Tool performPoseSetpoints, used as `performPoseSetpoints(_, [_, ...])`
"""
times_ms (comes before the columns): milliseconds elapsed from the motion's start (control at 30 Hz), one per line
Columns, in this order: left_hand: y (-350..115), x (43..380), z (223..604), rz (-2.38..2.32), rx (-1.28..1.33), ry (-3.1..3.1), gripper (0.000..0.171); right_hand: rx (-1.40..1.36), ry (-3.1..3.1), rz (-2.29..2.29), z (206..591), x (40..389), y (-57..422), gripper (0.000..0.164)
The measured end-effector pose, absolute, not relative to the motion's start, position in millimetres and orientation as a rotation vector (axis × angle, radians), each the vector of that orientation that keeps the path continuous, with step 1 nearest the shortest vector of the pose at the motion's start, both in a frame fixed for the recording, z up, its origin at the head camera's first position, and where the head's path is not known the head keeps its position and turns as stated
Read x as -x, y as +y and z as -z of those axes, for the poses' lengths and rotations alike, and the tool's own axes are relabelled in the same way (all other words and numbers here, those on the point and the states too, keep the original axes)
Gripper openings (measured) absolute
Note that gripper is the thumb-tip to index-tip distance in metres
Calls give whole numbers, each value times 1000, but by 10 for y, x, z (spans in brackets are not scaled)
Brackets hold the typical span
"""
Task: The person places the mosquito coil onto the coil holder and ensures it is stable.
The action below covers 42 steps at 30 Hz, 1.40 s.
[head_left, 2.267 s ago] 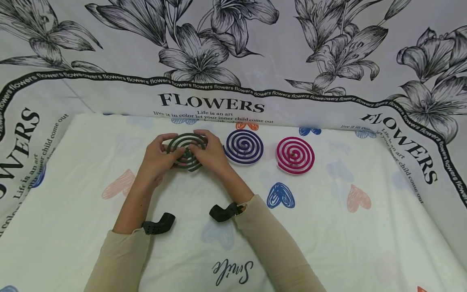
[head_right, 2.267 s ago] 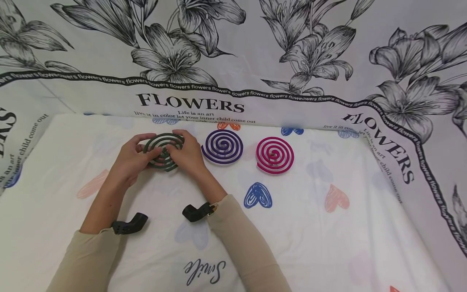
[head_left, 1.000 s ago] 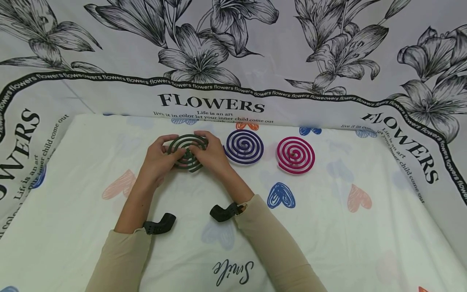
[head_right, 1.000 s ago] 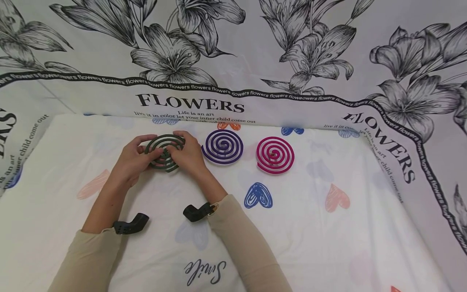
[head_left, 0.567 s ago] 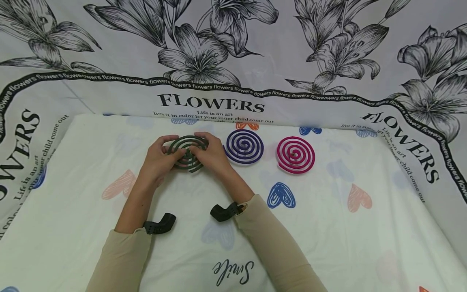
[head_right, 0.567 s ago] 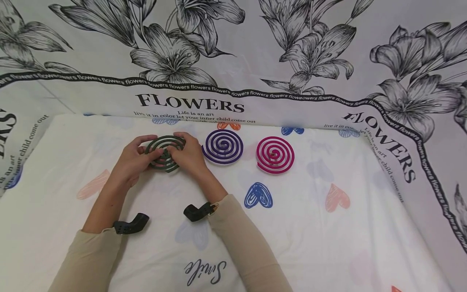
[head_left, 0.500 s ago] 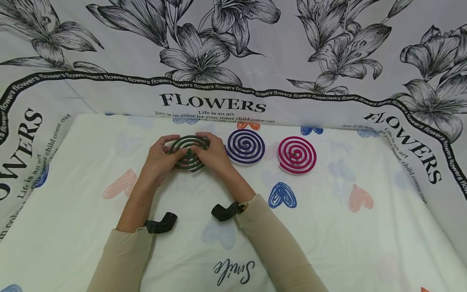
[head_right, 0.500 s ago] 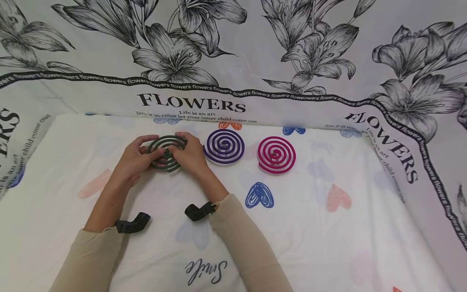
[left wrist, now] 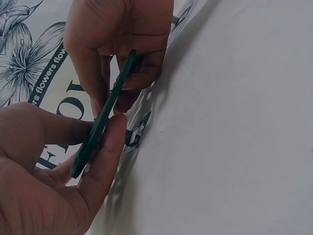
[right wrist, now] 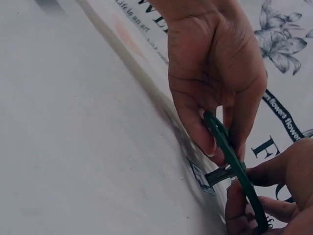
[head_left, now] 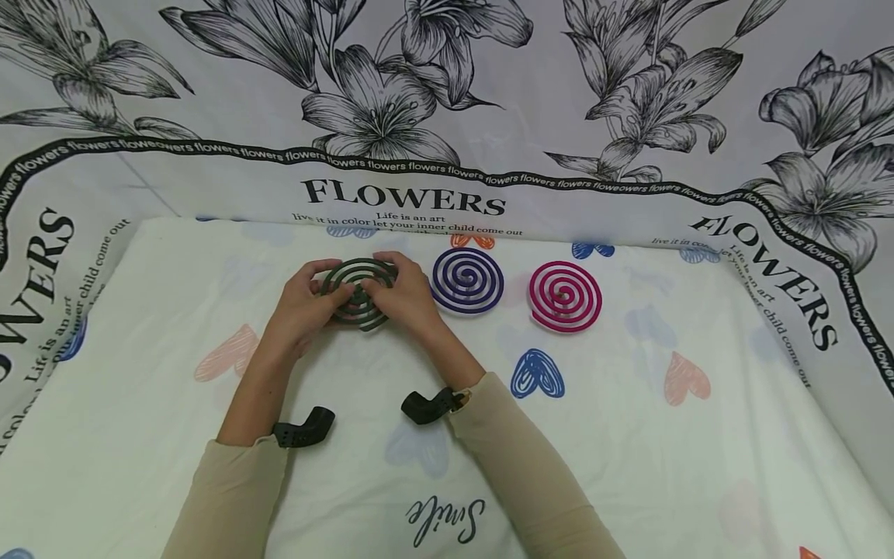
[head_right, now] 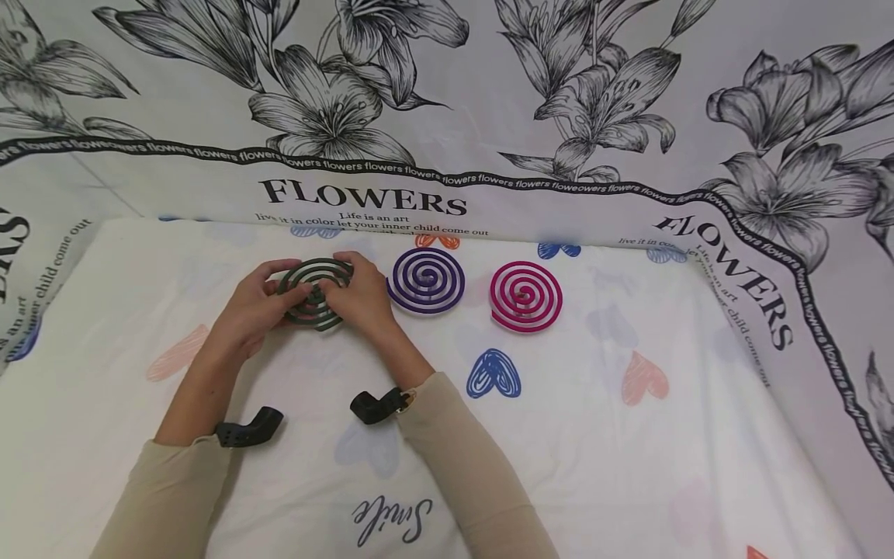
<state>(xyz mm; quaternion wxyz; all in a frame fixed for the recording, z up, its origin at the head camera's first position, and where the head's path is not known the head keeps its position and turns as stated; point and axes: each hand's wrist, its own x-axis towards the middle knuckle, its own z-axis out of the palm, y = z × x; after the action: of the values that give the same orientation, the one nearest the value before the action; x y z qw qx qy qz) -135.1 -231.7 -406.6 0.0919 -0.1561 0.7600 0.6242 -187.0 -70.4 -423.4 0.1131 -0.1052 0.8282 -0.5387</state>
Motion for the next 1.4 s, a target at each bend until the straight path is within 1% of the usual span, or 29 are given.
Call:
performPoseSetpoints(533, [-2317, 1357, 4061, -1804, 484, 2278, 68, 415, 2537, 1426, 4124, 1833, -678, 53])
performPoseSetpoints(800, [-2329, 1323, 4047, -1761, 451, 2325, 69, 484, 2589, 1351, 4066, 1815, -690, 54])
performPoseSetpoints(1400, [-2394, 1287, 3995, -1679, 467, 2371, 69, 552, 2552, 1384, 3869, 1815, -581, 55])
